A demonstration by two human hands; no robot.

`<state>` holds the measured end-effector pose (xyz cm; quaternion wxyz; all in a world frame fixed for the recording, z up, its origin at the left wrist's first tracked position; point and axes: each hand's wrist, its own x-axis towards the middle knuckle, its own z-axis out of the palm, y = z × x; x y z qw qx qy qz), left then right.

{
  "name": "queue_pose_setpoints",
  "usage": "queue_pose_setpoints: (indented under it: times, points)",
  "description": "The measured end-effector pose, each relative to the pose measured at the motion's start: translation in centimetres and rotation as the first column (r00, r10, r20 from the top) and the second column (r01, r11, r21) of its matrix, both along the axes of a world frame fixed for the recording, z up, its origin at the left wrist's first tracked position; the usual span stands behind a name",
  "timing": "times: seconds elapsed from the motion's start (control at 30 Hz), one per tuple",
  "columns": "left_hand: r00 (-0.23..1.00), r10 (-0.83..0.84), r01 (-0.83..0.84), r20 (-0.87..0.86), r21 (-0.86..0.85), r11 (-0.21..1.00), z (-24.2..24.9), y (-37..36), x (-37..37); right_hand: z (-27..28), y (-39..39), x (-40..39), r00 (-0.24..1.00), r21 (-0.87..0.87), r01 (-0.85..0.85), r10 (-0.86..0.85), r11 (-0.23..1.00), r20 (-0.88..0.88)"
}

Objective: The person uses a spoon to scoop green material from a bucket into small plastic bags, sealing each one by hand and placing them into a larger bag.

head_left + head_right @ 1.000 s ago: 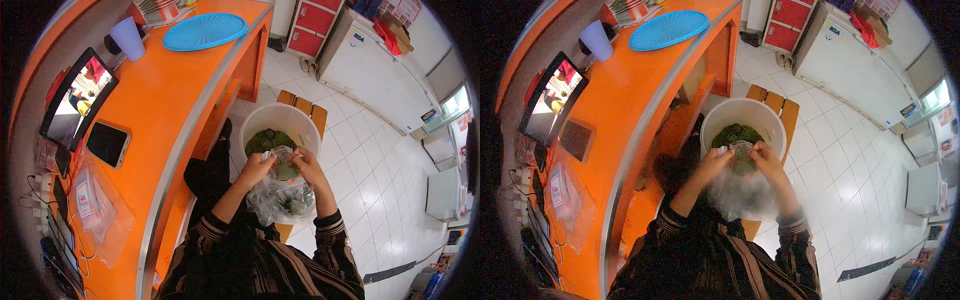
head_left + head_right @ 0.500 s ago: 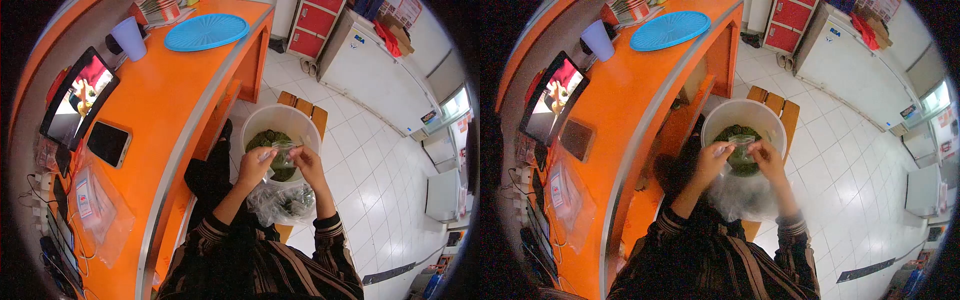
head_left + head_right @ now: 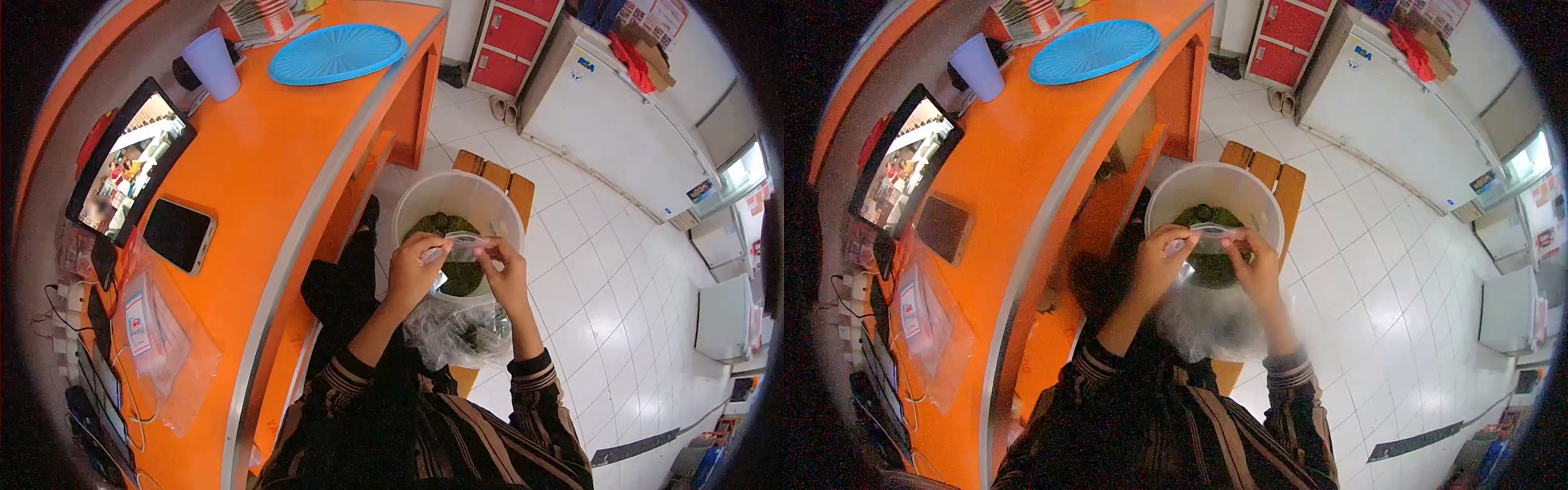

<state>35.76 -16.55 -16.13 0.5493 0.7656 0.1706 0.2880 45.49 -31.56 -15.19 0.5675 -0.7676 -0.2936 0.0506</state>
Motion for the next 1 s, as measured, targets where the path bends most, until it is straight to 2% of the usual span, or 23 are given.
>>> queue_pose_setpoints:
  times: [0.07,0.1,0.17,0.23,0.3,0.4,0.47,0.6,0.67,0.8,0.87,0.9,0.97,1.0]
  points:
    - [0.989,-0.099,0.09,0.112,0.085,0.992,-1.0,0.3,0.4,-0.2,-0.2,0.0,0.999,0.049,-0.031,0.03,0.998,0.026]
    - [0.988,-0.102,0.092,0.112,0.086,0.992,-0.5,0.1,0.3,-0.4,-0.3,0.0,1.0,0.063,-0.029,0.029,0.998,0.009]
    - [0.978,-0.179,0.187,0.109,-0.075,0.979,0.5,-0.5,-0.1,-0.5,-0.3,-0.2,1.0,0.078,-0.029,0.03,0.997,-0.009]
    - [0.971,-0.215,0.227,0.102,-0.128,0.965,0.0,-0.8,0.1,-0.1,-0.5,-0.6,0.991,0.108,-0.073,0.084,0.991,-0.099]
    - [0.962,-0.254,0.268,0.099,-0.181,0.946,0.0,-0.8,0.1,1.1,-0.4,-1.3,0.995,0.083,-0.062,0.068,0.995,-0.071]
    - [0.942,-0.334,0.336,0.034,-0.147,0.93,0.9,-0.3,-0.6,2.6,-0.8,-2.0,0.999,0.035,-0.049,0.048,0.998,0.008]
    - [0.883,-0.444,0.426,-0.152,-0.138,0.894,1.7,-0.1,-1.0,3.1,-1.3,-2.5,0.997,0.011,-0.04,0.039,0.999,0.06]
    - [0.901,-0.427,0.415,-0.073,-0.14,0.899,2.6,-1.1,-1.1,3.7,-2.4,-3.4,0.99,-0.063,-0.027,0.036,0.998,0.137]
    - [0.903,-0.423,0.428,0.075,-0.094,0.899,2.7,-1.8,-1.0,3.9,-2.9,-3.9,0.984,-0.091,-0.02,0.036,0.996,0.174]
    - [0.901,-0.428,0.432,0.074,-0.053,0.9,3.3,-3.0,-1.1,3.9,-3.8,-4.9,0.984,-0.08,0.039,-0.025,0.996,0.175]
    - [0.905,-0.421,0.416,0.061,0.084,0.906,3.6,-3.5,-1.3,4.0,-4.6,-5.2,0.982,-0.072,0.057,-0.043,0.996,0.184]
    - [0.903,-0.427,0.422,0.058,0.081,0.903,3.4,-3.5,-1.3,4.2,-5.3,-5.2,0.982,-0.076,0.084,-0.07,0.994,0.173]
    - [0.891,-0.44,0.451,0.11,-0.113,0.885,2.4,-2.8,-1.5,5.4,-6.6,-5.1,0.984,-0.079,0.134,-0.123,0.988,0.132]
    - [0.89,-0.442,0.453,0.108,-0.113,0.884,1.8,-2.2,-1.7,5.3,-7.2,-4.9,0.984,-0.078,0.137,-0.126,0.988,0.129]
